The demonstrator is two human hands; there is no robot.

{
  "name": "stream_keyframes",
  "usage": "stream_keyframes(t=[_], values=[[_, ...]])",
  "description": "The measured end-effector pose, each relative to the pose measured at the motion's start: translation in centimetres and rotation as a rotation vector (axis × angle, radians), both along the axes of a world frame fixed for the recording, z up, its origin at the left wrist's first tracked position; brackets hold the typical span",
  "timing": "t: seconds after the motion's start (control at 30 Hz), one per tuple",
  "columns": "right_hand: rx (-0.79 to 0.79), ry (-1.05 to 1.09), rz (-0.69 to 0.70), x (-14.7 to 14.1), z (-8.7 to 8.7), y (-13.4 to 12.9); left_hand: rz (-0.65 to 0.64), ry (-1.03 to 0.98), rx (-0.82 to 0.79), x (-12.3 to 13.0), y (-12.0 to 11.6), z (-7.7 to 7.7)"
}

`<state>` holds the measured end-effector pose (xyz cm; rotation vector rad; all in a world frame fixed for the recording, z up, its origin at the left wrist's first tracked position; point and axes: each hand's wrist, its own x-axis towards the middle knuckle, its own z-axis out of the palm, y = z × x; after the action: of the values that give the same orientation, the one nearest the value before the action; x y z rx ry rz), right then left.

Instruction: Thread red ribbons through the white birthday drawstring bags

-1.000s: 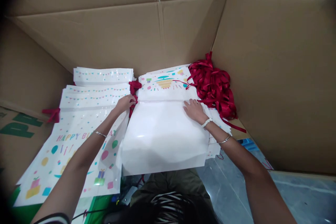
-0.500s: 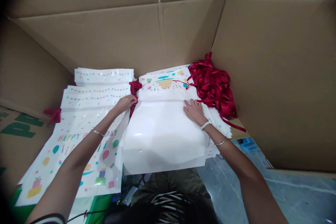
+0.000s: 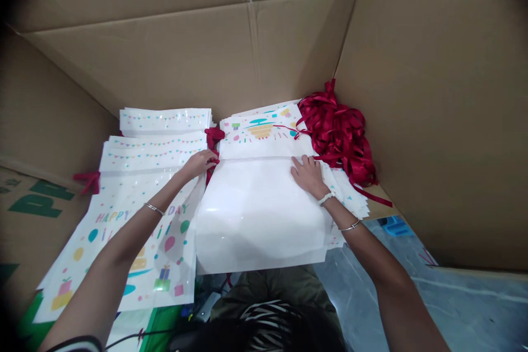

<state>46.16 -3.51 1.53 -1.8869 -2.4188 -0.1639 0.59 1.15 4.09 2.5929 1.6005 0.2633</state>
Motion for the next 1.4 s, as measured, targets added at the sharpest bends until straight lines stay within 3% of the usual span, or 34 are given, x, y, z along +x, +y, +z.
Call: stream_keyframes(t=[0.17,0.4,0.8,0.97,1.07,1.23,1.33,1.4], values=[[-0.005,0.003,-0.012,-0.1,0.1,-0.2,0.018,-0.026,-0.016,-0.4,0.6,-0.5],[0.003,0.004,-0.009,-0.2,0.3,-0.3,0.11,-0.14,-0.219,-0.3,1.8,0.2],[-0.009,0.011,-0.011,0.0,0.0,0.0,-0.004,0.13,-0.231,0.7,3.8,0.6],[-0.005,0.018,-0.002,0.0,0.0,0.0,0.084,0.209,-0.262,1.0,4.2,1.0],[-0.007,0.022,-0.005,-0.1,0.0,0.0,0.141,0.14,-0.345,0.8,4.3,1.9],[-0.007,0.033,-0.01,-0.1,0.2,-0.2,0.239,-0.17,-0.457,-0.5,4.0,3.7],[0.002,0.038,-0.008,0.0,0.1,-0.2,0.195,-0.278,-0.477,-1.3,3.5,3.8],[0.003,0.042,-0.009,0.1,0.0,-0.2,0.163,-0.245,-0.453,-1.4,3.1,3.3]])
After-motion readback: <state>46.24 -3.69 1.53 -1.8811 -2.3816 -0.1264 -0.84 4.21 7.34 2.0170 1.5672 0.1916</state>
